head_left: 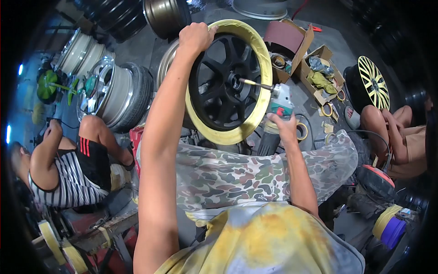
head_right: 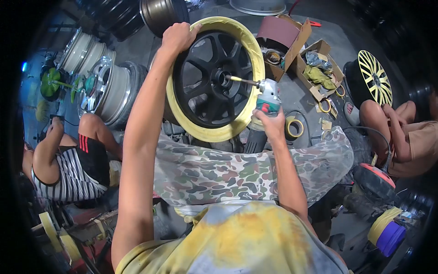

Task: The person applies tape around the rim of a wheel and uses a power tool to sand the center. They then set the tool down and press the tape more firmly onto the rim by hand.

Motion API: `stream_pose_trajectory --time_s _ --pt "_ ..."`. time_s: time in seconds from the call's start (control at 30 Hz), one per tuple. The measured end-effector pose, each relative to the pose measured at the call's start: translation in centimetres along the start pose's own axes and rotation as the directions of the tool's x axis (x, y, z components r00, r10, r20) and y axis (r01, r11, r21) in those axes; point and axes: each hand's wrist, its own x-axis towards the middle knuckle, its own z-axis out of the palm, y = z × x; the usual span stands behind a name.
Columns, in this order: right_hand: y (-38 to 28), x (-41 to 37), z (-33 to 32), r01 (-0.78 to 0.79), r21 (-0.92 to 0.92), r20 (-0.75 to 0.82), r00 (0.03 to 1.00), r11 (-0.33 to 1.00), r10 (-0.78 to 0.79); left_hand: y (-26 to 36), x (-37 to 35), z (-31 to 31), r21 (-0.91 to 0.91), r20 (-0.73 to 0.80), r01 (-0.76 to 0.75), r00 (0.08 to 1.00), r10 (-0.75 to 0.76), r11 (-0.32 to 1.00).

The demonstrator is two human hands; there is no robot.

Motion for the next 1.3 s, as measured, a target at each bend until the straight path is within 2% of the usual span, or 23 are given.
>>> stream_pose_trajectory --time_s 0.07,0.13,0.27,0.33,0.43,0.5,0.57,0.6,0.63,0.7,0.8,0.87,0.93,1.2,1.27,1.3 --pt "-1.3 0.4 -1.1 -0.019 0.177 -0.069 0.997 0.984 0.032 0.7 1.3 0.6 -0.012 -0.019 0.055 0.998 -0.055 0.998" --pt "-1.9 0.6 -2.5 -0.022 0.212 -0.105 0.993 0.977 0.045 0.6 1.5 1.4 -0.017 -0.043 0.009 0.999 -0.009 1.000" --pt "-1.8 1.3 -3.9 0.048 0.242 -0.213 0.977 0.969 0.005 0.6 2.1 1.9 -0.043 -0.140 -0.051 0.989 0.044 0.998" --pt "-2.5 1.0 -3.9 0.014 0.261 -0.218 0.975 0.965 0.045 0.5 3.0 2.1 -0.042 -0.141 -0.058 0.989 0.052 0.997" --pt "-2.2 1.0 -3.9 0.028 0.205 -0.244 0.969 0.978 0.023 0.9 3.0 1.4 -0.063 -0.052 0.013 0.998 -0.017 0.998" --pt "-1.9 0.9 -4.0 0.038 0.167 -0.270 0.963 0.985 0.008 1.1 0.8 0.1 -0.082 -0.001 0.054 0.999 -0.054 0.995" --pt "-2.4 0.8 -4.0 0.052 0.140 -0.278 0.960 0.989 -0.012 1.2 -4.4 -0.9 -0.176 -0.068 0.039 0.996 -0.051 0.984" --pt "-2.6 0.7 -4.0 0.047 0.152 -0.288 0.958 0.987 -0.001 2.4 -7.6 -2.6 -0.182 0.079 0.154 0.987 -0.142 0.971" --pt "-2.7 0.7 -4.1 0.050 0.136 -0.291 0.957 0.989 -0.008 3.1 -11.1 -2.5 -0.170 0.079 0.199 0.979 -0.188 0.965" --pt "-2.5 0.8 -3.9 0.049 0.118 -0.283 0.959 0.992 -0.013 4.9 -16.6 -2.4 -0.192 0.221 0.390 0.911 -0.348 0.901" --pt "-1.7 1.3 -3.9 0.021 0.104 -0.275 0.962 0.994 0.008 7.7 -21.8 0.8 -0.477 0.170 0.454 0.888 -0.428 0.753" --pt "-1.4 1.4 -3.6 0.010 0.124 -0.300 0.954 0.992 0.028 9.4 -22.5 1.6 -0.544 0.205 0.542 0.826 -0.525 0.640" --pt "-1.2 1.6 -3.5 0.003 0.104 -0.298 0.954 0.995 0.028 9.6 -23.0 2.7 -0.668 0.086 0.410 0.872 -0.482 0.622" --pt "-1.8 2.1 -3.0 0.031 0.094 -0.266 0.964 0.995 -0.005 8.3 -25.0 3.3 -0.666 0.093 0.411 0.873 -0.478 0.622" --pt "-1.8 2.2 -3.1 0.025 0.111 -0.254 0.967 0.993 0.004 7.1 -24.6 1.8 -0.660 0.113 0.370 0.909 -0.400 0.654" --pt "-1.7 2.2 -3.2 0.025 0.130 -0.239 0.971 0.991 0.007 6.3 -23.8 0.6 -0.644 0.071 0.293 0.943 -0.326 0.706"
